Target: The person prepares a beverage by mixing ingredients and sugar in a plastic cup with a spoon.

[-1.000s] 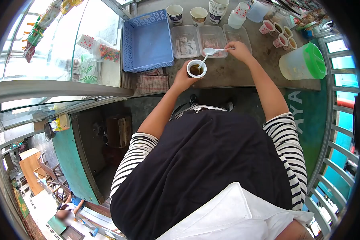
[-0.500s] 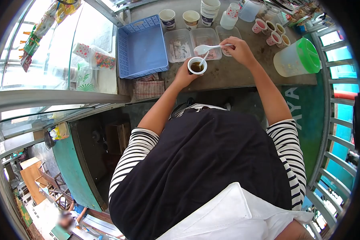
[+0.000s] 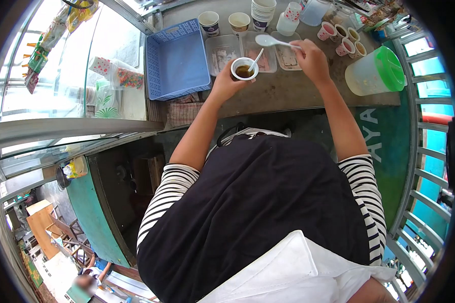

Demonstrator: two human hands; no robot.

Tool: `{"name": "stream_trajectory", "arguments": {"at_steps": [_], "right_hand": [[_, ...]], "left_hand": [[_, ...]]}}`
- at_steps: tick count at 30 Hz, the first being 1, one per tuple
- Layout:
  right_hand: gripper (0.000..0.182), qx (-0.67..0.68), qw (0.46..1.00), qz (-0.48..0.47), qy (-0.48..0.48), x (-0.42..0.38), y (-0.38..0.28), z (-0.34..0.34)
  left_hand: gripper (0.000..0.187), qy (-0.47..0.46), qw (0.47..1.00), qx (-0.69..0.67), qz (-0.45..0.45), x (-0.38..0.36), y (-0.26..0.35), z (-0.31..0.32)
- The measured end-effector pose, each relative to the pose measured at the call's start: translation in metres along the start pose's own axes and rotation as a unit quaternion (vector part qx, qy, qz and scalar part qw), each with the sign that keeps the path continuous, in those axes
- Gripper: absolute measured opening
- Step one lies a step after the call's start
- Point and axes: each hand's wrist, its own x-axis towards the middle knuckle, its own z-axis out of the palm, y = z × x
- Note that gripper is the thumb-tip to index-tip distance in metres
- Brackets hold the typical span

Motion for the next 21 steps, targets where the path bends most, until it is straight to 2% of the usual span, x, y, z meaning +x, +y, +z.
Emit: {"name": "stream_trajectory", "arguments": {"at_steps": [1, 3, 6, 10, 12, 13, 14, 15, 16, 17, 18, 19, 21], "right_hand": [[0.015, 0.001, 1.000, 0.000, 0.000, -0.003, 0.010, 0.010], [0.018, -0.022, 0.994, 0.043, -0.094, -0.014, 0.030, 0.034], [0.024, 0.014, 0.988, 0.064, -0.143, -0.027, 0.048, 0.068], [0.028, 0.056, 0.988, 0.040, -0.141, -0.031, 0.044, 0.075], [0.030, -0.132, 0.990, -0.043, 0.016, -0.025, 0.018, 0.054], [0.030, -0.133, 0.990, -0.042, 0.017, -0.015, 0.008, 0.044], [0.034, 0.031, 0.999, -0.024, 0.009, -0.005, -0.002, 0.034], [0.039, 0.193, 0.981, -0.005, 0.002, 0.006, -0.012, 0.023], [0.039, 0.192, 0.981, -0.006, 0.004, 0.015, -0.025, 0.008], [0.037, 0.337, 0.939, 0.023, -0.067, 0.021, -0.041, -0.008], [0.036, 0.472, 0.870, 0.050, -0.135, 0.025, -0.055, -0.019], [0.036, 0.471, 0.871, 0.047, -0.131, 0.028, -0.067, -0.024], [0.028, 0.358, 0.932, -0.016, -0.060, 0.032, -0.090, -0.031]], "left_hand": [[0.077, -0.007, 1.000, 0.015, 0.003, 0.001, 0.007, -0.003], [0.078, -0.010, 1.000, 0.025, -0.005, 0.003, 0.009, -0.007], [0.078, -0.017, 1.000, 0.007, -0.003, 0.005, 0.013, -0.010], [0.078, -0.023, 0.998, -0.058, 0.031, 0.009, 0.038, -0.015], [0.076, -0.017, 0.997, -0.055, 0.044, 0.011, 0.055, -0.016], [0.076, -0.006, 0.996, -0.047, 0.080, 0.014, 0.061, -0.016], [0.076, 0.004, 0.992, -0.040, 0.117, 0.016, 0.070, -0.016], [0.074, 0.004, 0.992, -0.037, 0.122, 0.015, 0.084, -0.015], [0.074, 0.003, 0.992, -0.037, 0.124, 0.015, 0.093, -0.015], [0.073, 0.005, 0.990, -0.019, 0.142, 0.016, 0.100, -0.014], [0.072, 0.007, 0.987, -0.001, 0.160, 0.017, 0.107, -0.013], [0.073, 0.008, 0.987, 0.018, 0.159, 0.016, 0.116, -0.011], [0.073, 0.007, 0.987, 0.042, 0.158, 0.014, 0.128, -0.008]]}}
